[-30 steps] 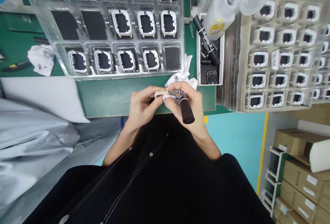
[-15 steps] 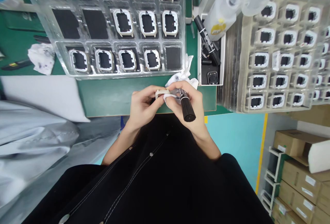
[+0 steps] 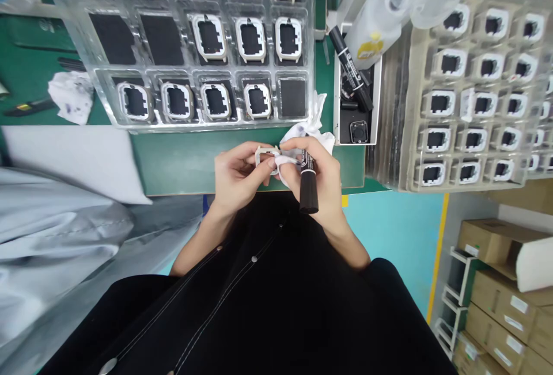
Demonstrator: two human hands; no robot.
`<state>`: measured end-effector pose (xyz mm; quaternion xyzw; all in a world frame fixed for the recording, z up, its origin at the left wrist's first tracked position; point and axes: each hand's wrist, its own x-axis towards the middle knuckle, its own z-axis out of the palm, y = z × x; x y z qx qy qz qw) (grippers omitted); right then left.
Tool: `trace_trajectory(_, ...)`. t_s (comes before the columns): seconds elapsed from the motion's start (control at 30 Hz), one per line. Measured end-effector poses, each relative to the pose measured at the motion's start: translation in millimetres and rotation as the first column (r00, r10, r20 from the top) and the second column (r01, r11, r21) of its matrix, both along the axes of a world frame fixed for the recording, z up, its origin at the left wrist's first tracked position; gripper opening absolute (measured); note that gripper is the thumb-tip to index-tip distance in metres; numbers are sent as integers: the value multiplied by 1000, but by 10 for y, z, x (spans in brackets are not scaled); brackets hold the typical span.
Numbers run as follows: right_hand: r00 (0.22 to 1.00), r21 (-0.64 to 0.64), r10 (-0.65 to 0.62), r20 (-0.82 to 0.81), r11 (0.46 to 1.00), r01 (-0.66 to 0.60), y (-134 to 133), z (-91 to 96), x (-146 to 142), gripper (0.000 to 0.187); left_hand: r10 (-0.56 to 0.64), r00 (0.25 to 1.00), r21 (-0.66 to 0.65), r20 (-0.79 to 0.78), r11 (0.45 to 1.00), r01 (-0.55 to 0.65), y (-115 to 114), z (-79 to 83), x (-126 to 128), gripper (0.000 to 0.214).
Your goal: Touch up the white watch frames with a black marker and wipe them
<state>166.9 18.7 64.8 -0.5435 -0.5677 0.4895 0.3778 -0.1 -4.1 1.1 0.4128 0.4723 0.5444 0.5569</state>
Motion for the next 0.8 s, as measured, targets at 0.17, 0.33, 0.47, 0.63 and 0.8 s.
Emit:
trace_trajectory(0.17, 998, 82, -63, 29, 995, 60, -48, -193, 19, 15, 34, 999, -18, -11, 999, -34, 4, 10, 15, 34)
trace_trajectory(0.33, 999, 24, -15, 46, 1000, 14, -87, -166, -5, 25, 67, 996, 0, -66, 998, -67, 0, 21, 29, 32)
trace_trajectory(0.47, 1000, -12, -10, 28, 1000, 11, -90, -108, -48, 28, 86, 989, 35, -119, 996, -82, -16, -7, 36, 28)
trace_trajectory(0.63, 996, 57, -26, 81, 998, 22, -123, -130, -37, 27, 78, 994, -2, -73, 997, -79, -5, 9, 36, 34)
trace_trajectory(0.8, 952, 361, -225, 205, 922, 141, -97, -293, 7, 37, 87, 992, -59, 94, 995, -81, 25, 52, 20, 35)
